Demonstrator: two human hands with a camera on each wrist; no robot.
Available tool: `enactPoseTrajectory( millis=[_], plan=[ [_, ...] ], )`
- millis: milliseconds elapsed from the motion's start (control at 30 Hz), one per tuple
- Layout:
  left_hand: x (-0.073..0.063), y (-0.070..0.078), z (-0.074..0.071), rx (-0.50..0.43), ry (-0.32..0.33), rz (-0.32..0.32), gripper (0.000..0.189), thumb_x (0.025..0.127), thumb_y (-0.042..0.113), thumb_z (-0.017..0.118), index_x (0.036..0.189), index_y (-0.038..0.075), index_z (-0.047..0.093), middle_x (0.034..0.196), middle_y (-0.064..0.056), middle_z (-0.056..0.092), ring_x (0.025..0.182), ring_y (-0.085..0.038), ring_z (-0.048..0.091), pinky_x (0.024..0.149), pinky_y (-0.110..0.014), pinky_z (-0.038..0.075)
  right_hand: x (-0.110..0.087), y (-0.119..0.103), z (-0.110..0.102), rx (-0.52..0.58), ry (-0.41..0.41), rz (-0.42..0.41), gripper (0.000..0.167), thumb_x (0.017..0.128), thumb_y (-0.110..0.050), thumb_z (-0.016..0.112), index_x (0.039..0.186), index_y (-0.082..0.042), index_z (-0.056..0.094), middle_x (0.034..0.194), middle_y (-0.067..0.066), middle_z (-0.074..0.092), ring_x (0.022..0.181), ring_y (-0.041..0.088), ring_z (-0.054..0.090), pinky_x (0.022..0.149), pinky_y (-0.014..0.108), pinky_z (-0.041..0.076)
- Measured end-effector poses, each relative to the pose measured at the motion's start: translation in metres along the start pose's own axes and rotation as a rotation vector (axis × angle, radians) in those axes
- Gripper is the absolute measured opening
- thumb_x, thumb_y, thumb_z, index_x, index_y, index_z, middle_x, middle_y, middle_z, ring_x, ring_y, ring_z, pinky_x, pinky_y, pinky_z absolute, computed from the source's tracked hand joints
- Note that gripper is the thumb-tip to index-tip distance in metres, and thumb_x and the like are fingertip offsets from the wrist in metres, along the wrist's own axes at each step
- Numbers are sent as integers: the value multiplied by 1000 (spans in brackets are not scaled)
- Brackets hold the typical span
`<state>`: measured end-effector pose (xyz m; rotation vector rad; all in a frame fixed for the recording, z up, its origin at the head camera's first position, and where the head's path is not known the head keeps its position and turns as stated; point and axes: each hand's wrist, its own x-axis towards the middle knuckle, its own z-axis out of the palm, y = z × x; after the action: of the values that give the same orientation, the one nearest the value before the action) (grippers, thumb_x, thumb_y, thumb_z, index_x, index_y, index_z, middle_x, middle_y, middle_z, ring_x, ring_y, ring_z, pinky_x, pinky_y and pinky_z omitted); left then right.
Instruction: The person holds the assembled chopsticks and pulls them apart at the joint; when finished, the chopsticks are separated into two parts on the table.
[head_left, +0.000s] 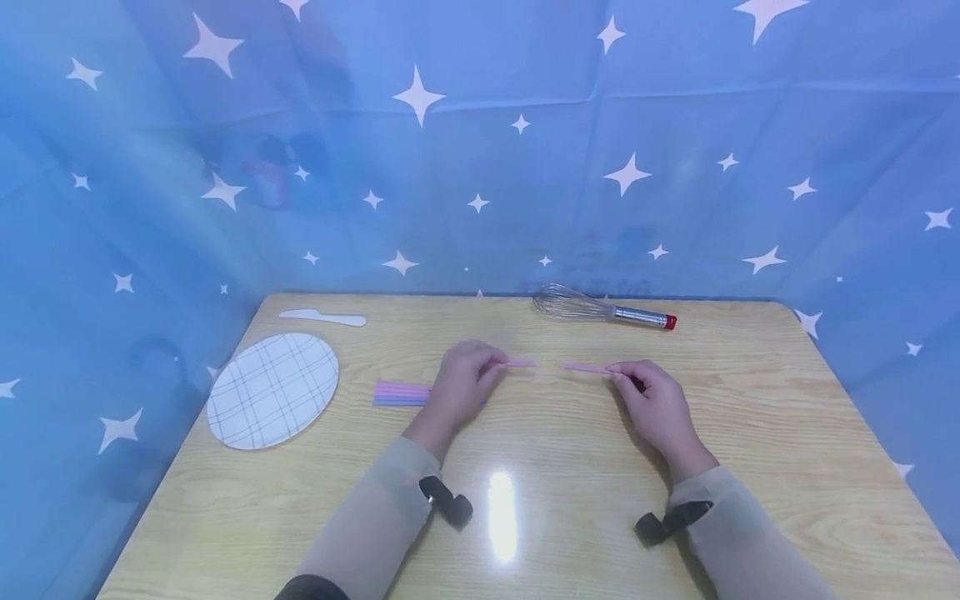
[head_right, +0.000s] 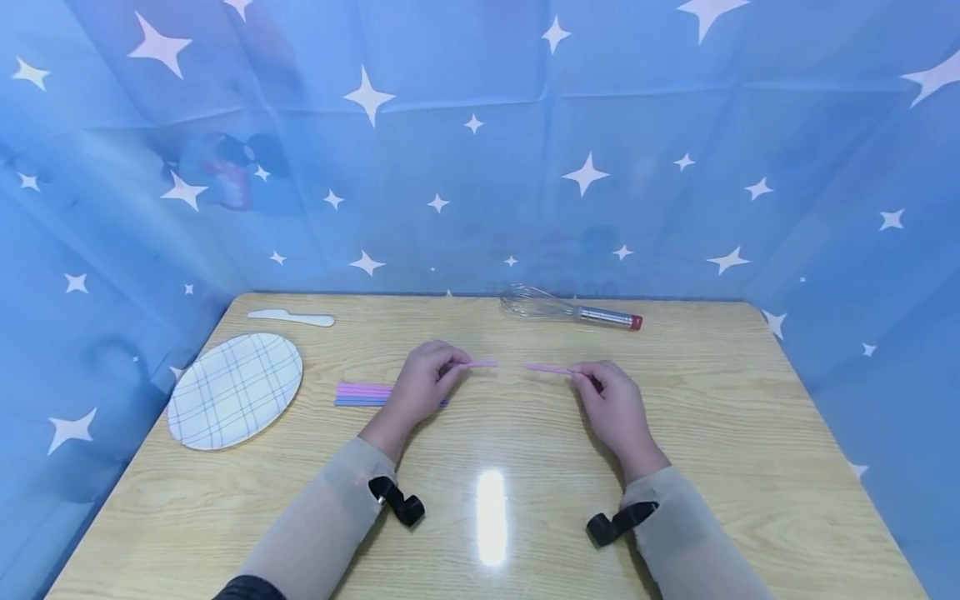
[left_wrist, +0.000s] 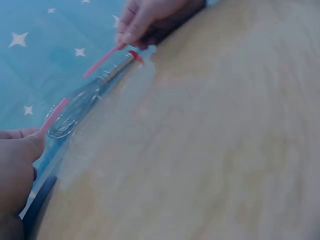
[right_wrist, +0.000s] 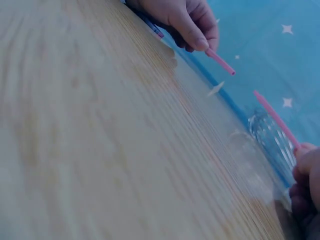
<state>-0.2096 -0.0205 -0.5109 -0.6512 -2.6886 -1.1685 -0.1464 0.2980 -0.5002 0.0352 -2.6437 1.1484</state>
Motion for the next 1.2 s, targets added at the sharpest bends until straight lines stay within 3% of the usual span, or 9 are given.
enactPoseTrajectory(
  millis=[100,467,667,800,1200],
  plan=[
    [1,-1,1,12,-31,4,11,104,28,72,113,27,79,116,12,72,118,-14,61,117,-40,38,0,-1,0,-3,8,-21,17,108,-17,66,114,-8,79,108,8,72,90,22,59,74,22,47],
    [3,1,4,63,-33,11,11,102,32,75,111,28,80,109,15,72,106,-9,62,110,-37,43,1,-1,3,-45,40,-72,14,106,-13,68,112,-8,79,105,8,72,88,21,60,72,26,46],
    [3,2,4,93,-28,26,12,101,35,76,109,27,81,104,15,73,98,-8,63,105,-37,46,2,-2,5,-76,17,-78,13,105,-11,70,113,-8,79,106,9,72,92,23,63,77,37,50],
    [4,1,5,95,-14,21,12,100,36,78,107,27,81,100,16,72,92,-7,61,100,-36,48,2,-4,5,-85,2,-78,14,105,-11,70,114,-8,80,106,9,70,90,23,62,75,36,51],
    [5,0,9,123,-1,-7,12,98,39,80,105,29,82,102,17,70,101,-9,58,99,-34,46,4,-2,8,-108,25,-91,13,103,-11,73,113,-8,81,107,10,68,88,21,58,72,33,48]
  ],
)
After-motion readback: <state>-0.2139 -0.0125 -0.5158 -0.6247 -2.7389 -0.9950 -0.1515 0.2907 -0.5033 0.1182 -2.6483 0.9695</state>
